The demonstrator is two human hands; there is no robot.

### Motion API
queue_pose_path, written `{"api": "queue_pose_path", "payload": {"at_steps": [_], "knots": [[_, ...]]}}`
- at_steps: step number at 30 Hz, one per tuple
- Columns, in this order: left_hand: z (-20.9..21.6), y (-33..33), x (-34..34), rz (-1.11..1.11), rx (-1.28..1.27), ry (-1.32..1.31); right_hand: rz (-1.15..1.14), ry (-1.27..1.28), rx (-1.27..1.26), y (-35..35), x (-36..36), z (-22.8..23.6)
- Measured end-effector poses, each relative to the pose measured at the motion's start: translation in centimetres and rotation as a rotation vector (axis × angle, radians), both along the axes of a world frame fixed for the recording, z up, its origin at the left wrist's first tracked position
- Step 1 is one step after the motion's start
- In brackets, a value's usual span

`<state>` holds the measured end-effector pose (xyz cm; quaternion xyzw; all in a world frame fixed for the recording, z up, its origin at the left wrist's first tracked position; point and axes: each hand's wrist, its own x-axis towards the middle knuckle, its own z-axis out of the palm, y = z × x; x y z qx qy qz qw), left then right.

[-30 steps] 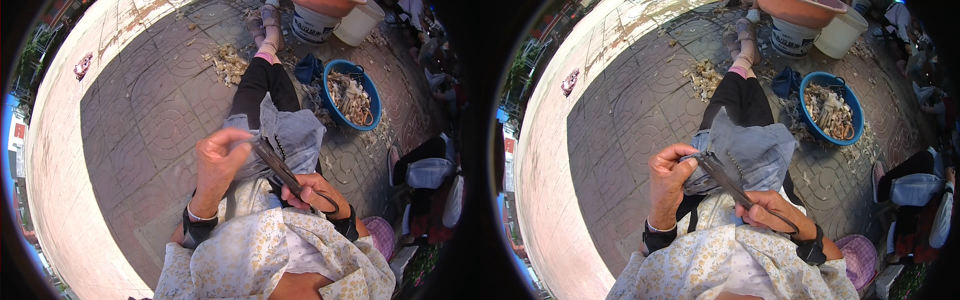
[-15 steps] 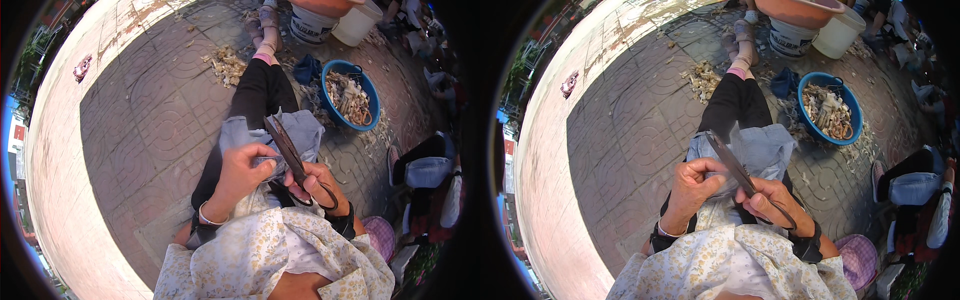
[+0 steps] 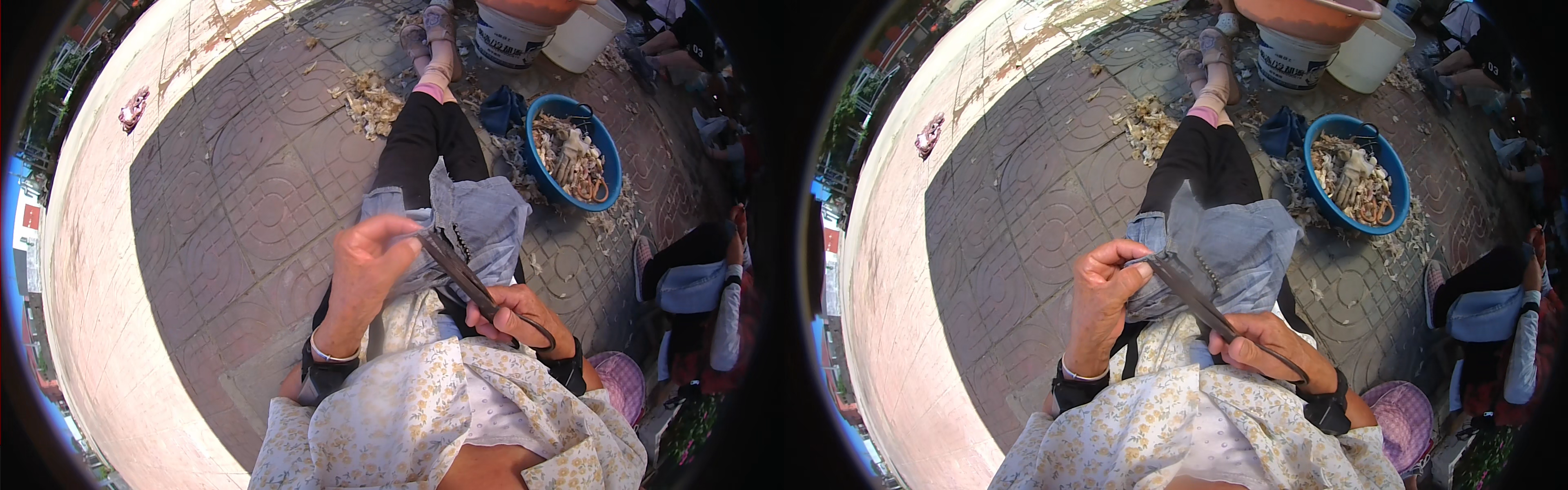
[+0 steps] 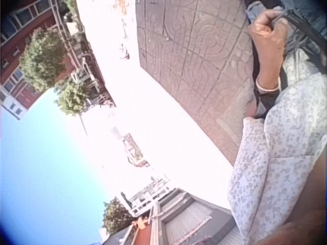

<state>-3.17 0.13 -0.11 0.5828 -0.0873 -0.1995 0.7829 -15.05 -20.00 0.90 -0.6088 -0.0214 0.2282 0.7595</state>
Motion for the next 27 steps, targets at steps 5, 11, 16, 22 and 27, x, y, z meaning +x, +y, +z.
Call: {"api": "queue_pose_path", "payload": {"at_steps": [5, 11, 16, 22, 27], "knots": [[-0.2, 0.1, 0.1, -0.029, 0.023, 0.019, -0.010, 0.038, 0.000, -0.1, -0.5, -0.4], [-2.2, -1.1, 1.0, 0.005, -0.040, 0.155, -0.003, 0.037, 0.000, -0.6, 0.2, -1.8], [-4.4, -2.3, 1.6, -0.020, -0.064, 0.221, -0.029, 0.041, 0.037, -1.0, 0.5, -2.7], [-4.8, -2.9, 1.6, -0.025, -0.078, 0.206, -0.051, 0.039, 0.095, -0.8, 0.1, -2.9], [-3.8, -2.9, 1.2, -0.017, -0.100, 0.230, -0.035, 0.066, 0.099, -1.0, 0.2, -2.4]]}}
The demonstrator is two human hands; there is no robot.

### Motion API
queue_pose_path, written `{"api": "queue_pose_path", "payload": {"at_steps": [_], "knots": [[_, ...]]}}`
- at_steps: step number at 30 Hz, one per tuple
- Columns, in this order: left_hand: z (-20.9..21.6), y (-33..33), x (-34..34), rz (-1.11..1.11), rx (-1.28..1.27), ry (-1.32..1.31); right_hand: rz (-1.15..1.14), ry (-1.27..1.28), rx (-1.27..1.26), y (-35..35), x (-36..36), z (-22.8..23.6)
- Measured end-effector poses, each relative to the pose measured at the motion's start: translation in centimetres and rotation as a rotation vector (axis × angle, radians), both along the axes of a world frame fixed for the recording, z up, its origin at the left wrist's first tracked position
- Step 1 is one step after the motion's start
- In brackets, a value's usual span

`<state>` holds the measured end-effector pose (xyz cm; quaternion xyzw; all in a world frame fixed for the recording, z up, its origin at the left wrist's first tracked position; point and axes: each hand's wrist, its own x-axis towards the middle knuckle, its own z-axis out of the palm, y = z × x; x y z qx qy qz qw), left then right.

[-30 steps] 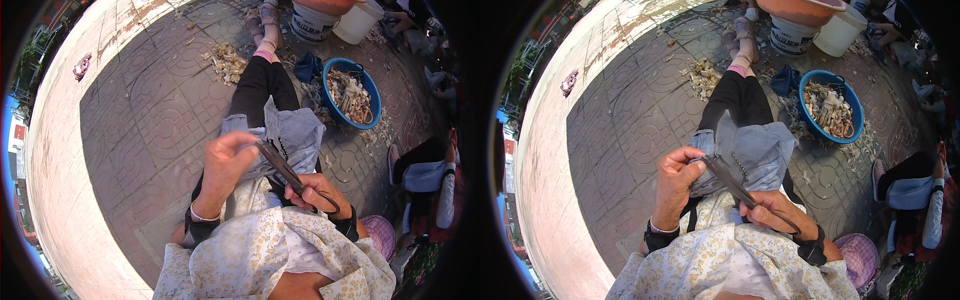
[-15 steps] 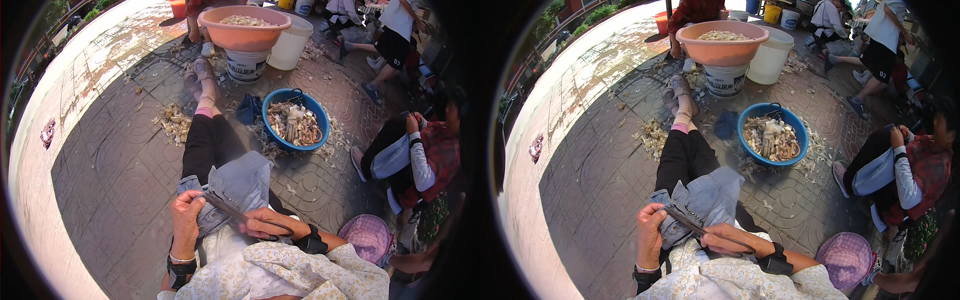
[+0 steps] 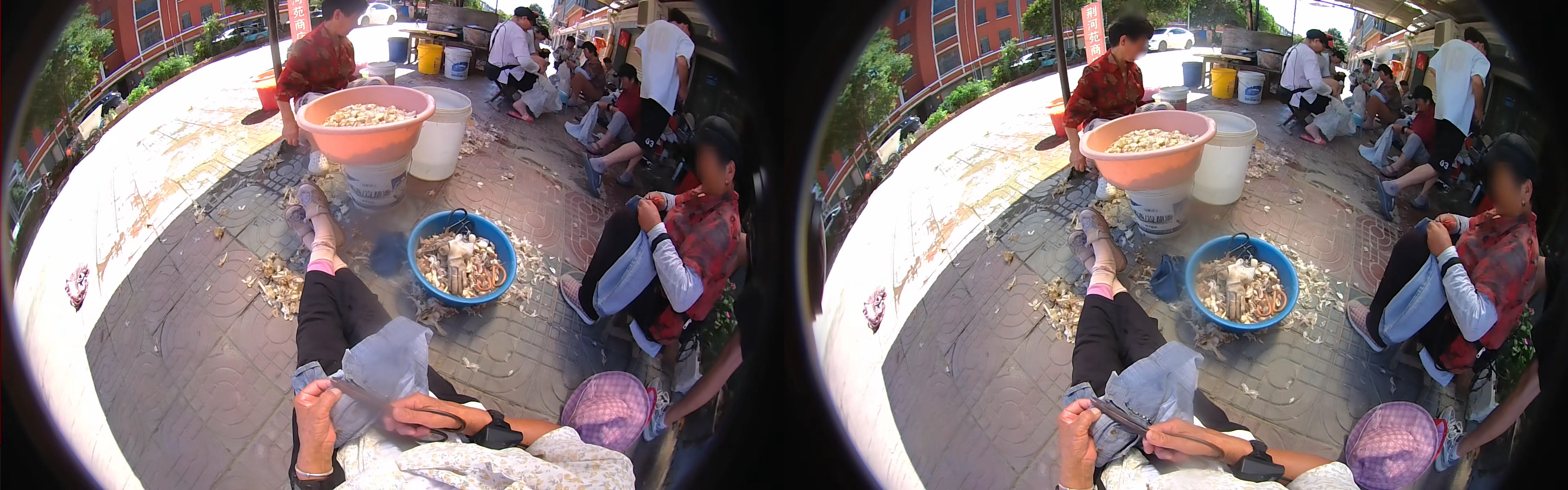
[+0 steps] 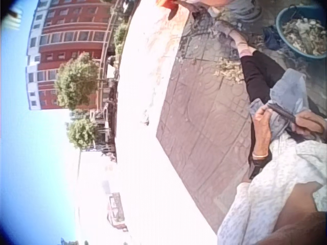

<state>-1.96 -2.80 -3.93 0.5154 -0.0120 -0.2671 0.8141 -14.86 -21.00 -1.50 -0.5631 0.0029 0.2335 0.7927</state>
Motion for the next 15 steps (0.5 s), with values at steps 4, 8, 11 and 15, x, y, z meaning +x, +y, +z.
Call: {"api": "queue_pose_path", "payload": {"at_steps": [4, 8, 11, 15], "knots": [[0.3, 0.1, -0.3, 0.015, 0.013, 0.016, 0.009, -0.003, -0.052, 0.2, 0.1, -0.2], [0.0, 0.5, -0.4, 0.002, 0.013, 0.012, 0.006, 0.004, -0.028, 0.3, 0.1, -0.2], [-0.7, 0.4, -0.3, -0.023, 0.007, -0.003, -0.012, 0.034, -0.034, 0.2, -0.4, -0.7], [-0.5, 0.6, -0.4, -0.029, 0.014, 0.006, -0.006, 0.023, -0.024, 0.4, -0.3, -0.5]]}}
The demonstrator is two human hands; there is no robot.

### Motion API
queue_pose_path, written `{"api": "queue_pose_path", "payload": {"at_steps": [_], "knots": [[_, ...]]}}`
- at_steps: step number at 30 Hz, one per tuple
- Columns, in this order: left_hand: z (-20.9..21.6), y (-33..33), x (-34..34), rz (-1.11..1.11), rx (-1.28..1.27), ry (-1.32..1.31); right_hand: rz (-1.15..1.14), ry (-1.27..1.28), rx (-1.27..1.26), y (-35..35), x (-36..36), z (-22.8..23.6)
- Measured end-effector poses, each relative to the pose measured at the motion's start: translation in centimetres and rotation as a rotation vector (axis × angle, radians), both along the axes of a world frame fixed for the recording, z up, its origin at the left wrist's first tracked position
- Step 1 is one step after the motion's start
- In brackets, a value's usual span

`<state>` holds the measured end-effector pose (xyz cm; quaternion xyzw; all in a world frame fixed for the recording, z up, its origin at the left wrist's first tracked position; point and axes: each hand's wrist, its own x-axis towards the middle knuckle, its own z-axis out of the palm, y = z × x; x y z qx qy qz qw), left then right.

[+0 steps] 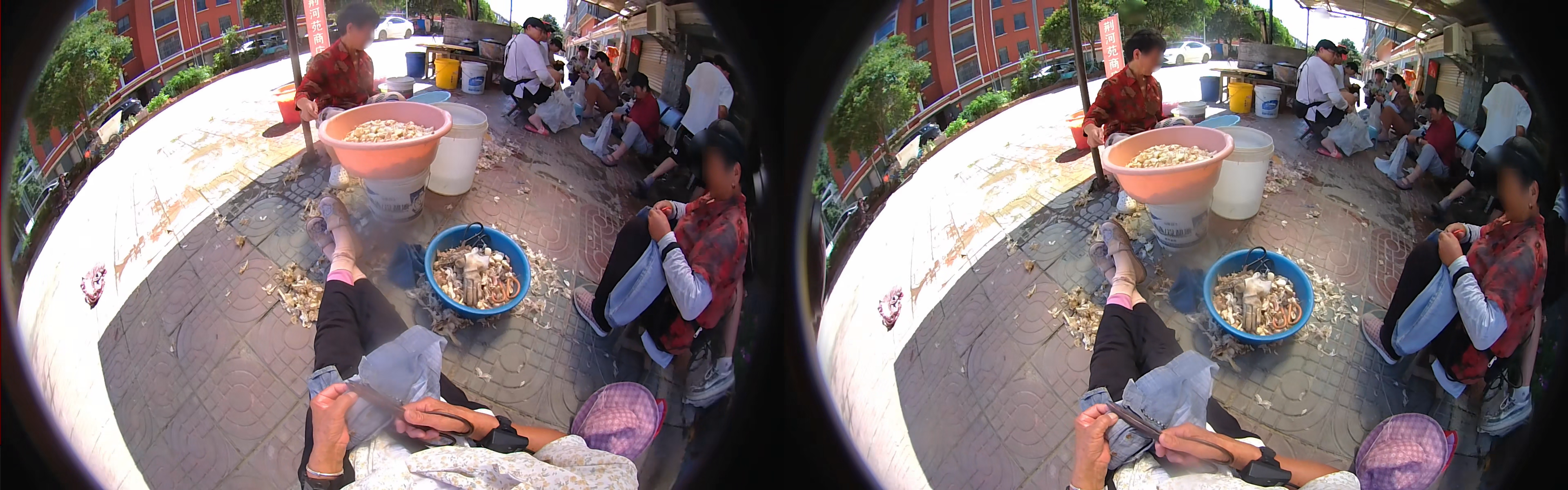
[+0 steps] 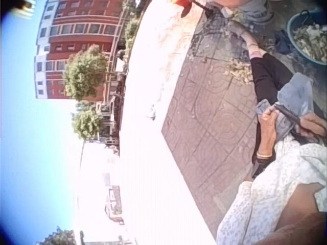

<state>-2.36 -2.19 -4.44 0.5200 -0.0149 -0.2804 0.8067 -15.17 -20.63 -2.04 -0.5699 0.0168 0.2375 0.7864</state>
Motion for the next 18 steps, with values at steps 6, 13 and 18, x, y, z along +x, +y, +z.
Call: {"api": "queue_pose_path", "payload": {"at_steps": [6, 13, 18], "knots": [[1.1, -0.7, -0.6, 0.025, 0.012, 0.028, -0.001, -0.018, 0.004, -0.1, 0.0, 0.2], [0.1, 0.5, -0.5, -0.041, -0.005, -0.050, -0.021, 0.022, 0.034, 0.2, -0.3, 0.4], [0.7, 0.5, 0.2, -0.043, -0.047, -0.049, -0.017, -0.057, 0.033, 0.1, 0.0, 0.7]]}}
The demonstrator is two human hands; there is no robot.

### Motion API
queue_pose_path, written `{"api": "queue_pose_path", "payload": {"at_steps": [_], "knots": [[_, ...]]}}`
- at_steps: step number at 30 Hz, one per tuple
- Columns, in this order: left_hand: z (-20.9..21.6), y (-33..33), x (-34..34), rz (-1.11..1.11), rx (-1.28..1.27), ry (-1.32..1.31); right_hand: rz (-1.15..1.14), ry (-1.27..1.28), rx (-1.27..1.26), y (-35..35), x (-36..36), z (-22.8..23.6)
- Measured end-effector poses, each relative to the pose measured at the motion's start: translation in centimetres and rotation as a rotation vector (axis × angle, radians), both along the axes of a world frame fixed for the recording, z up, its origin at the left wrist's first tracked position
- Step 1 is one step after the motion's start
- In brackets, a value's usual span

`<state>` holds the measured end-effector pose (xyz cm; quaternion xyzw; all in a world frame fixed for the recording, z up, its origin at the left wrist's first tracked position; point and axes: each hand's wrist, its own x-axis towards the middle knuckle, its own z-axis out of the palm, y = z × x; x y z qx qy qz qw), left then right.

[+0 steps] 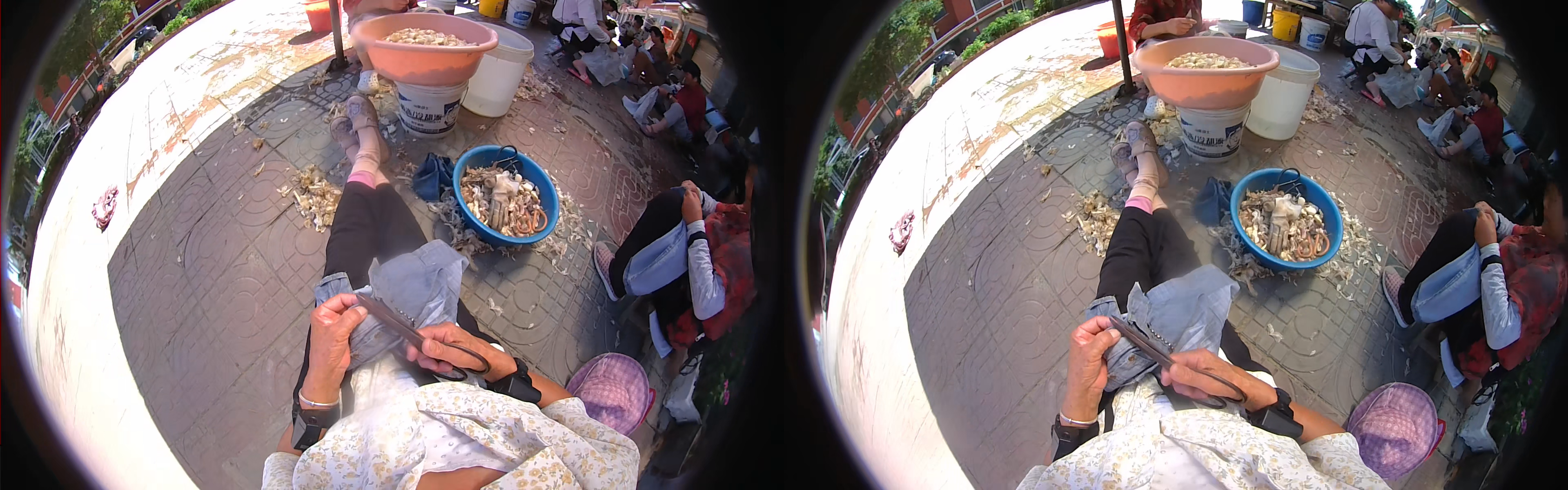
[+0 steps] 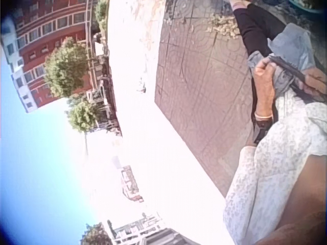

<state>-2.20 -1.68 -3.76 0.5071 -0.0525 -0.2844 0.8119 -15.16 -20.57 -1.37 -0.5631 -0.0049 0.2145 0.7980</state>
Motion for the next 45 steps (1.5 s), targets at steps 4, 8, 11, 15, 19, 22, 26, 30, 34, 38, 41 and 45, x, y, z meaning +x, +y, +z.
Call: {"api": "queue_pose_path", "payload": {"at_steps": [4, 8, 11, 15, 19, 22, 26, 30, 34, 38, 41, 45], "knots": [[1.8, 0.9, -0.3, 0.025, -0.011, -0.016, -0.066, -0.083, -0.004, 0.1, -0.5, 0.0], [1.6, 1.5, -0.6, 0.029, 0.006, -0.046, -0.041, -0.137, 0.004, 0.3, -0.6, -0.5], [1.3, 1.6, -0.7, 0.022, 0.011, -0.059, 0.019, -0.143, -0.031, 0.0, -0.4, -0.4], [1.2, 1.3, -0.5, 0.013, 0.029, -0.048, 0.001, -0.079, -0.017, -0.2, -0.6, -0.3], [1.1, 1.4, -0.4, 0.026, 0.064, -0.061, 0.010, -0.029, 0.001, -0.2, -0.6, -0.2], [1.3, 1.3, -0.4, 0.050, 0.061, -0.072, 0.017, -0.018, -0.002, -0.2, -0.6, -0.4], [1.5, 1.3, -0.4, 0.050, 0.079, -0.097, 0.029, -0.002, -0.014, -0.2, -0.5, 0.0], [1.5, 1.4, -0.5, 0.054, 0.112, -0.131, 0.040, 0.013, -0.019, -0.2, -0.5, -0.1], [1.7, 1.5, -0.4, 0.056, 0.192, -0.251, 0.051, 0.025, -0.039, -0.3, -0.5, 0.0], [2.1, 1.7, -0.3, 0.043, 0.325, -0.373, 0.069, 0.035, -0.051, -0.5, -0.4, 0.1], [2.4, 1.7, -0.3, 0.048, 0.359, -0.436, 0.073, 0.039, -0.032, -0.5, -0.3, 0.3], [2.8, 1.6, -0.6, 0.057, 0.357, -0.403, 0.058, 0.035, -0.037, -0.3, -0.3, 0.1]]}}
